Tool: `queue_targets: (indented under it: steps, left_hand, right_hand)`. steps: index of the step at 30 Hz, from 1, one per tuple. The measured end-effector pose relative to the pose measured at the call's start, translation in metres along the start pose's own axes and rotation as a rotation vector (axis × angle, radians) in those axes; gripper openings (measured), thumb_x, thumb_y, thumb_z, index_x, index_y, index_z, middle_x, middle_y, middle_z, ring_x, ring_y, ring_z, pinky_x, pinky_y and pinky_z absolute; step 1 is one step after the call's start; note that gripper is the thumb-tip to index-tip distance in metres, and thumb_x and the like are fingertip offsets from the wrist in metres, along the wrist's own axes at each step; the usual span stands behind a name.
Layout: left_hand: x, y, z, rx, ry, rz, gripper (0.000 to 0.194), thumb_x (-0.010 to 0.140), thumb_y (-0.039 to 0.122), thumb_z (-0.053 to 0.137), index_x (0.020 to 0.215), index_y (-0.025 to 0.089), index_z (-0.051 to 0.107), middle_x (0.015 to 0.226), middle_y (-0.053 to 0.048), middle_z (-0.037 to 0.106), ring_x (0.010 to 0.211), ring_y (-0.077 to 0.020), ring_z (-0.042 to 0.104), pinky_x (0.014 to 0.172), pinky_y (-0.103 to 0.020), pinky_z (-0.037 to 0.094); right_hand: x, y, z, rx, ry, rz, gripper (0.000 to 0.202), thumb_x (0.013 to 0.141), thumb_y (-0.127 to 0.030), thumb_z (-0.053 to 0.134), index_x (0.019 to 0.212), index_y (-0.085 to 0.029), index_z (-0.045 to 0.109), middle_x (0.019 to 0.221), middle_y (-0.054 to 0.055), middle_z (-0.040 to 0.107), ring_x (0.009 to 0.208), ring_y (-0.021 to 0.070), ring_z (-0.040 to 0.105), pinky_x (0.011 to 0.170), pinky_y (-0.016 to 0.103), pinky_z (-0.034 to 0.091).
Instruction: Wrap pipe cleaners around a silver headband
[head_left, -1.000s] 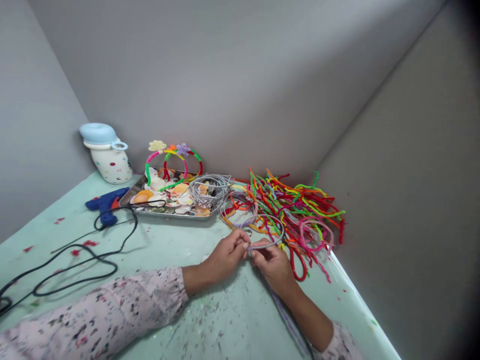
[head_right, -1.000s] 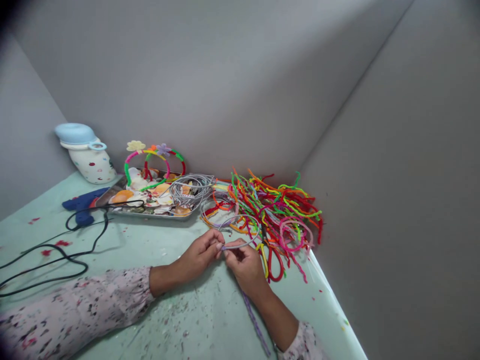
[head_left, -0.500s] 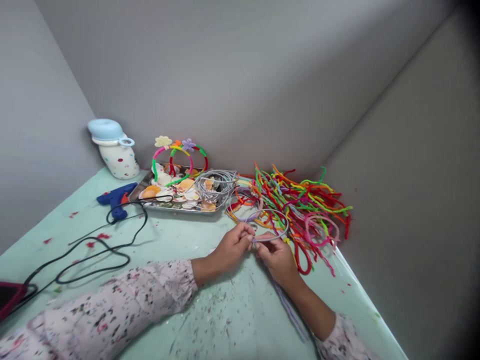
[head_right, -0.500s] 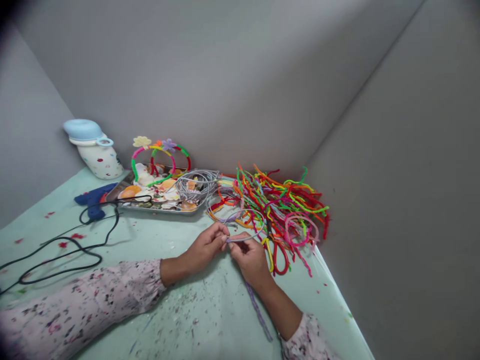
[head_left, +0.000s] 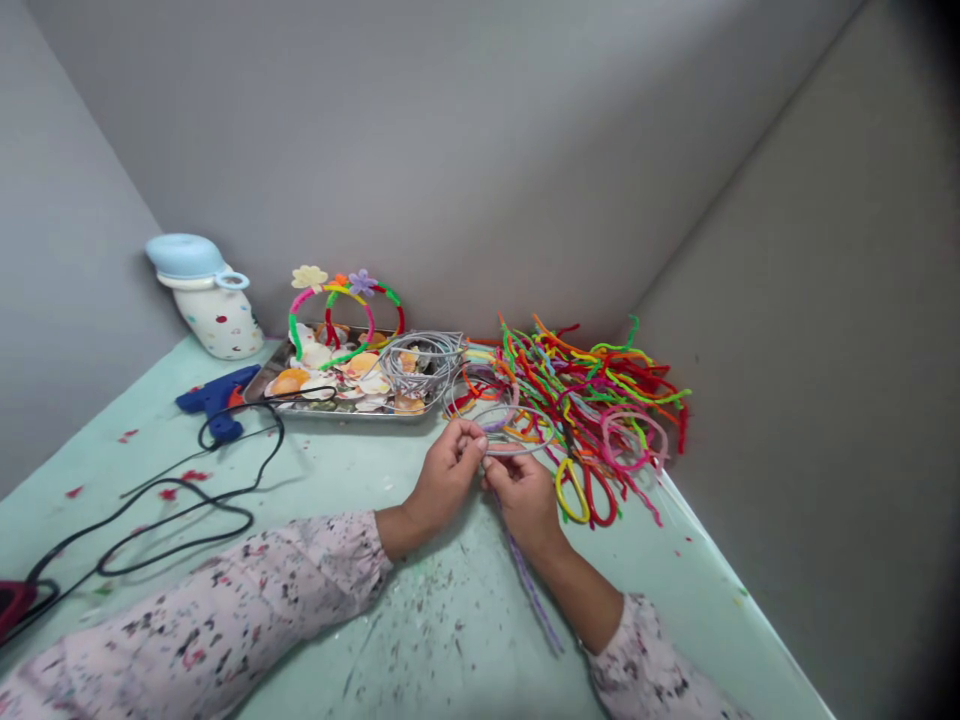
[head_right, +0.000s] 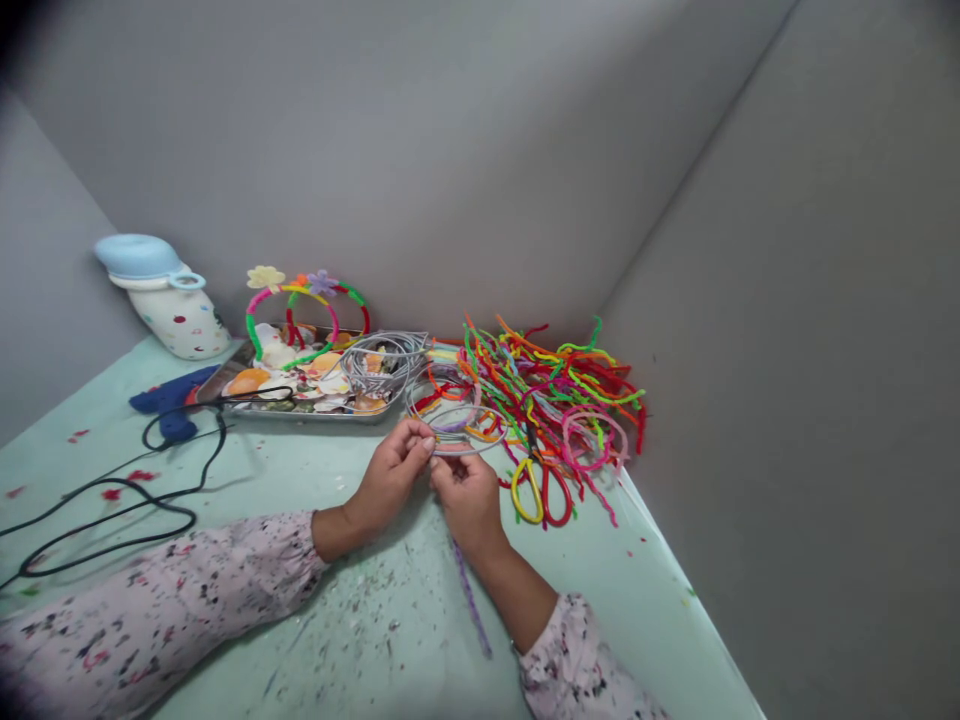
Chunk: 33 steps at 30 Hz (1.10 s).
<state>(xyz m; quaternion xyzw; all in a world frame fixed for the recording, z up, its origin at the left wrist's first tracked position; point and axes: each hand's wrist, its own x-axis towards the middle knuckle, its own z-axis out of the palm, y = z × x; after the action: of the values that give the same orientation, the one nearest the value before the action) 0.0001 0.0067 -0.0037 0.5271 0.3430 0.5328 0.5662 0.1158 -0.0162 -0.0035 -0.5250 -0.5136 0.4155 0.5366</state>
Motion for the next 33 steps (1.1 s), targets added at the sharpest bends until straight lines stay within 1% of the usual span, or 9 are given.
queue_targets:
  steps: [3, 5, 8, 13, 16, 20, 25, 30, 33]
  left_hand:
    - [-0.001, 0.001, 0.001, 0.023, -0.002, 0.005, 0.018, 0.088, 0.035, 0.055, 0.090, 0.019, 0.050, 0.068, 0.005, 0.046, 0.057, -0.0078, 0.046, 0.052, -0.019, 0.036]
    - [-0.001, 0.001, 0.001, 0.046, 0.007, 0.005, 0.018, 0.088, 0.036, 0.055, 0.090, 0.018, 0.050, 0.069, 0.005, 0.048, 0.056, -0.0077, 0.046, 0.052, -0.019, 0.036]
    - [-0.001, 0.002, 0.001, 0.091, 0.031, -0.010, 0.020, 0.086, 0.036, 0.057, 0.090, 0.018, 0.050, 0.071, 0.004, 0.049, 0.057, -0.0079, 0.046, 0.053, -0.020, 0.037]
    - [-0.004, 0.008, 0.000, 0.100, -0.004, -0.055, 0.013, 0.089, 0.031, 0.051, 0.094, 0.019, 0.051, 0.064, 0.006, 0.042, 0.055, -0.0080, 0.041, 0.052, -0.019, 0.033]
    - [-0.010, 0.010, -0.003, 0.099, 0.027, -0.062, 0.012, 0.090, 0.031, 0.050, 0.094, 0.019, 0.051, 0.063, 0.006, 0.042, 0.053, -0.0080, 0.038, 0.051, -0.020, 0.030]
    - [-0.017, 0.008, -0.009, 0.159, 0.038, -0.042, 0.016, 0.090, 0.034, 0.051, 0.090, 0.018, 0.050, 0.063, 0.006, 0.043, 0.055, -0.0087, 0.039, 0.053, -0.021, 0.032]
    - [-0.015, 0.004, -0.012, 0.108, 0.011, -0.047, 0.016, 0.090, 0.035, 0.052, 0.093, 0.019, 0.051, 0.063, 0.006, 0.043, 0.054, -0.0082, 0.038, 0.053, -0.020, 0.031]
    - [-0.014, 0.003, -0.012, 0.053, 0.036, -0.105, 0.018, 0.088, 0.037, 0.054, 0.089, 0.019, 0.051, 0.061, 0.006, 0.043, 0.050, -0.0075, 0.035, 0.049, -0.020, 0.028]
    - [-0.014, 0.003, -0.012, 0.034, 0.048, -0.107, 0.018, 0.088, 0.037, 0.055, 0.089, 0.019, 0.051, 0.060, 0.007, 0.042, 0.049, -0.0070, 0.034, 0.049, -0.019, 0.028]
  right_hand:
    - [0.001, -0.001, -0.001, 0.027, -0.017, 0.051, 0.022, 0.076, -0.032, 0.063, 0.089, -0.015, 0.067, 0.059, -0.001, 0.061, 0.054, 0.0137, 0.054, 0.052, 0.024, 0.044]
    - [0.002, 0.000, -0.002, 0.059, -0.025, 0.073, 0.023, 0.075, -0.033, 0.063, 0.089, -0.015, 0.067, 0.060, -0.001, 0.062, 0.054, 0.0137, 0.055, 0.051, 0.024, 0.044]
    - [0.005, 0.001, -0.002, 0.094, -0.049, 0.067, 0.023, 0.075, -0.033, 0.064, 0.089, -0.015, 0.068, 0.063, -0.001, 0.063, 0.054, 0.0133, 0.055, 0.052, 0.024, 0.043]
    - [0.006, 0.002, -0.002, 0.119, -0.046, 0.073, 0.023, 0.075, -0.034, 0.064, 0.089, -0.016, 0.069, 0.060, -0.002, 0.062, 0.054, 0.0134, 0.054, 0.052, 0.024, 0.043]
    - [0.005, 0.001, -0.002, 0.143, -0.086, 0.073, 0.024, 0.073, -0.033, 0.066, 0.088, -0.016, 0.068, 0.060, -0.002, 0.063, 0.054, 0.0138, 0.055, 0.052, 0.025, 0.044]
    - [0.004, 0.001, -0.002, 0.124, -0.151, 0.040, 0.019, 0.073, -0.031, 0.066, 0.084, -0.015, 0.068, 0.063, 0.000, 0.065, 0.056, 0.0138, 0.057, 0.055, 0.025, 0.046]
    - [0.005, 0.002, -0.002, 0.080, -0.130, 0.019, 0.018, 0.074, -0.029, 0.065, 0.084, -0.016, 0.070, 0.062, 0.000, 0.064, 0.055, 0.0136, 0.056, 0.054, 0.025, 0.047]
    - [0.006, 0.000, -0.001, 0.060, -0.127, 0.016, 0.017, 0.072, -0.028, 0.065, 0.083, -0.016, 0.070, 0.059, -0.001, 0.062, 0.053, 0.0135, 0.055, 0.052, 0.024, 0.045]
    - [0.006, -0.002, -0.001, 0.046, -0.131, -0.006, 0.016, 0.073, -0.028, 0.065, 0.081, -0.016, 0.071, 0.060, -0.001, 0.063, 0.054, 0.0135, 0.055, 0.053, 0.025, 0.046]
